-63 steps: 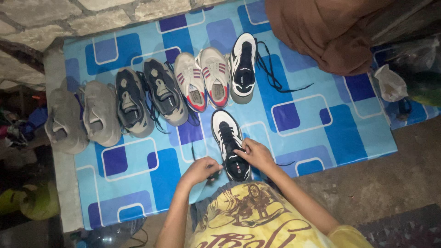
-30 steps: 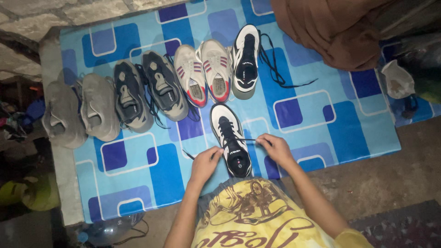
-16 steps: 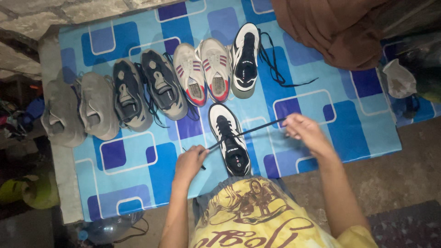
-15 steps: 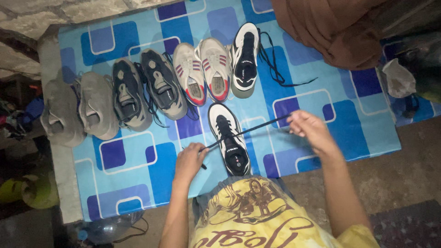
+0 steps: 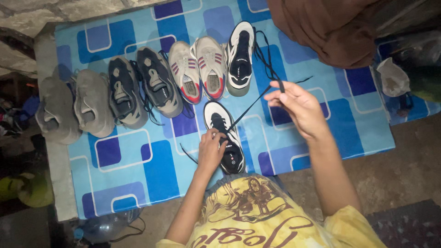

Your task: The person removes the laces from a black and white sneaker, then re-laces it by threading the laces through the eyelets and tying a knot. The task is performed on a single shoe placed on a blue patterned mat.

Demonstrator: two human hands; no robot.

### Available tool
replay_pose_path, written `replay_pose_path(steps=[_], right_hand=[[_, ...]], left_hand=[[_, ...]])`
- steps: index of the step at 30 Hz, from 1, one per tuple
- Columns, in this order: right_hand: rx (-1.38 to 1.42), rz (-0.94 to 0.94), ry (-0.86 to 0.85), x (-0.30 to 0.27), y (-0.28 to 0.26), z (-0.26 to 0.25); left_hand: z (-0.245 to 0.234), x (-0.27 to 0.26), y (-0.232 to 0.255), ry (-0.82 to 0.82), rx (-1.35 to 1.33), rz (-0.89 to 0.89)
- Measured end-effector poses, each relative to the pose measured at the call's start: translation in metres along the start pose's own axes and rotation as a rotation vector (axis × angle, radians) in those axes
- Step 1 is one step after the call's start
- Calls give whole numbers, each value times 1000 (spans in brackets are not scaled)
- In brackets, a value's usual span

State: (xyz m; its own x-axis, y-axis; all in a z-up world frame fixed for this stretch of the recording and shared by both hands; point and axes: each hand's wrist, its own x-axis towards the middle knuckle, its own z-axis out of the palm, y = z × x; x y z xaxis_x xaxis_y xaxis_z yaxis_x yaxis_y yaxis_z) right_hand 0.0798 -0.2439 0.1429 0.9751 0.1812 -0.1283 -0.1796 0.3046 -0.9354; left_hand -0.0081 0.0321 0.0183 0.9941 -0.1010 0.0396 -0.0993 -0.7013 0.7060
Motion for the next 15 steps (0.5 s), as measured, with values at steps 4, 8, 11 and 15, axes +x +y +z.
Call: replay_pose_path(steps=[4, 8, 11, 15], right_hand=[[27, -36, 11, 10, 25, 11], [-601, -255, 35, 10, 67, 8], [-904, -326, 69, 7, 92, -4], [-585, 65, 29, 7, 104, -26]], left_hand=[[5, 2, -5, 19, 3, -52], [13, 5, -11, 34, 31, -68], [17, 8, -15, 72, 76, -70], [15, 7, -15, 31, 136, -97]])
